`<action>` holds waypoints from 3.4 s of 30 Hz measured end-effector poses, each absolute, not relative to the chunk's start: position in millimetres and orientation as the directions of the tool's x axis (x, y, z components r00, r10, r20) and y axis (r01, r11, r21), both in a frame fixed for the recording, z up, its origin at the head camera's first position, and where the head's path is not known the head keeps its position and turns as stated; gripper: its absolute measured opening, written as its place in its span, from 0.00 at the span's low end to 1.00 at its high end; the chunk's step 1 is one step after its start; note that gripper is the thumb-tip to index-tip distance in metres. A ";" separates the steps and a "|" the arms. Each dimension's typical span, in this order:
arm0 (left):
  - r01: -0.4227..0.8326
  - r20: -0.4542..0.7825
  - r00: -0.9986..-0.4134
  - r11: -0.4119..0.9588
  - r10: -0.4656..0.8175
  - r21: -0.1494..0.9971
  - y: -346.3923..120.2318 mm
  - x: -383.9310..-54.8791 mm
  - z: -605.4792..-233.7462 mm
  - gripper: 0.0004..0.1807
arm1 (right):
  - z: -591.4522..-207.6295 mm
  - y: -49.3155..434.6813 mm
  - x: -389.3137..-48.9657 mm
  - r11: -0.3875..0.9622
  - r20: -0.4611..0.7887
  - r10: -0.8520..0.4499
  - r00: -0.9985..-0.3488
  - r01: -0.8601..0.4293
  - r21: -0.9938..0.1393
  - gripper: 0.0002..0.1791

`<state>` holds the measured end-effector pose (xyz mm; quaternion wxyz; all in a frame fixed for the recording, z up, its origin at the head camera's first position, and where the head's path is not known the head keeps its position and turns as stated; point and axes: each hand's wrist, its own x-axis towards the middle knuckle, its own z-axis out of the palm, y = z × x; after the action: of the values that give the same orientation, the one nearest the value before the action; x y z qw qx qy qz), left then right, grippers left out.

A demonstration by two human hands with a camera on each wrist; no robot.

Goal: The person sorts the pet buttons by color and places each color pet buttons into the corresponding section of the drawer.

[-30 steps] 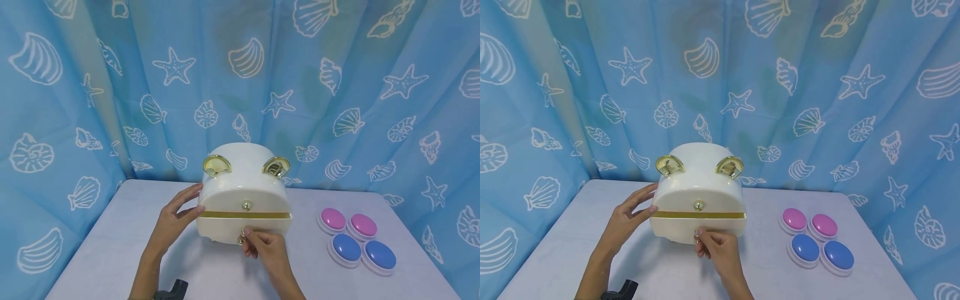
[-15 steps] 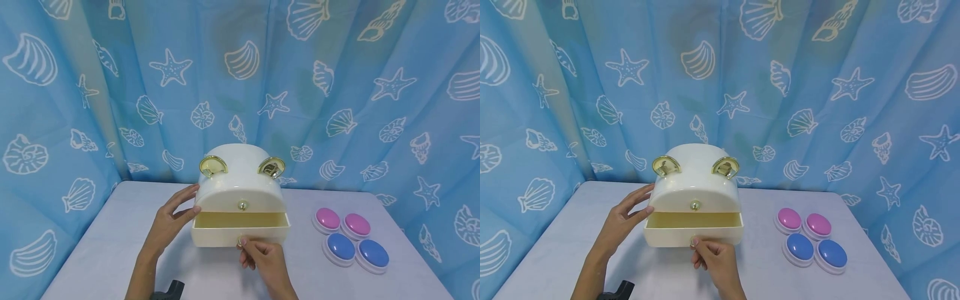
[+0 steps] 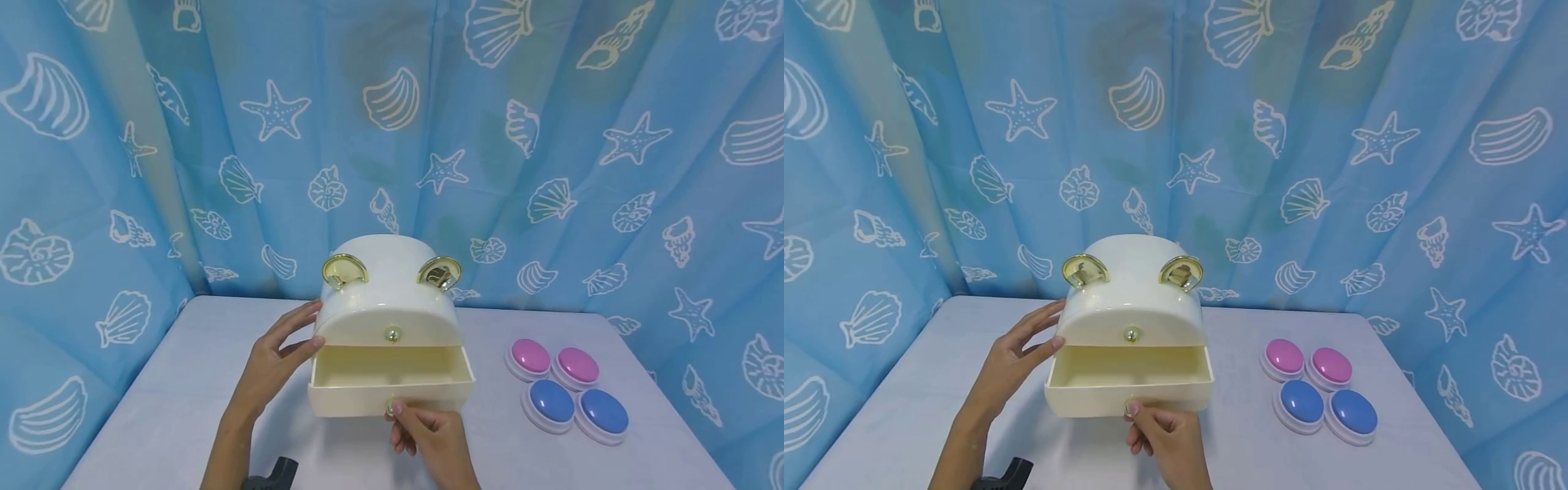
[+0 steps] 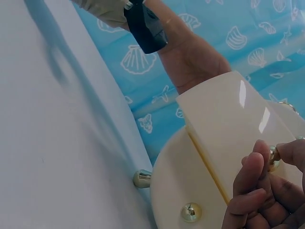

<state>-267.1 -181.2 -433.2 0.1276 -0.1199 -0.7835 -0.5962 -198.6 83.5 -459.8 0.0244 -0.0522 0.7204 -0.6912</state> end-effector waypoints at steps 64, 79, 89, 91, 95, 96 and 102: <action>0.293 0.304 -0.953 0.279 0.006 0.914 -173.3 -267.5 -429.1 0.31 | -461.2 119.0 -159.6 0.097 -0.113 -0.287 -0.951 0.088 -0.991 0.18; 0.286 0.297 -0.955 0.296 0.008 0.912 -181.4 -263.7 -430.2 0.29 | -492.0 285.9 -222.2 0.686 -0.094 0.229 -0.969 0.229 -0.690 0.27; 0.245 0.257 -0.966 0.292 -0.004 0.925 -179.2 -260.1 -430.6 0.30 | -501.4 323.2 -238.6 0.866 0.053 0.244 -0.968 0.193 -0.462 0.54; 0.238 0.252 -0.968 0.296 -0.010 0.925 -178.4 -260.4 -430.6 0.31 | -503.9 322.6 -240.2 0.873 0.063 0.264 -0.963 0.210 -0.441 0.56; 0.241 0.257 -0.966 0.301 -0.014 0.923 -177.9 -261.6 -430.8 0.31 | -507.3 320.8 -242.4 0.880 0.076 0.293 -0.953 0.237 -0.412 0.60; 0.243 0.260 -0.966 0.301 -0.014 0.922 -177.9 -262.0 -430.7 0.31 | -508.1 320.4 -242.7 0.879 0.081 0.299 -0.951 0.241 -0.410 0.61; 0.269 0.282 -0.959 0.295 -0.005 0.917 -177.7 -263.6 -430.4 0.30 | -514.0 322.0 -243.0 0.877 0.121 0.312 -0.942 0.237 -0.419 0.59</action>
<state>-263.6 -177.7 -430.4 0.1162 -0.0828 -0.7962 -0.5879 -243.0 322.0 -514.0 -0.0926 0.1423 0.9642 -0.2035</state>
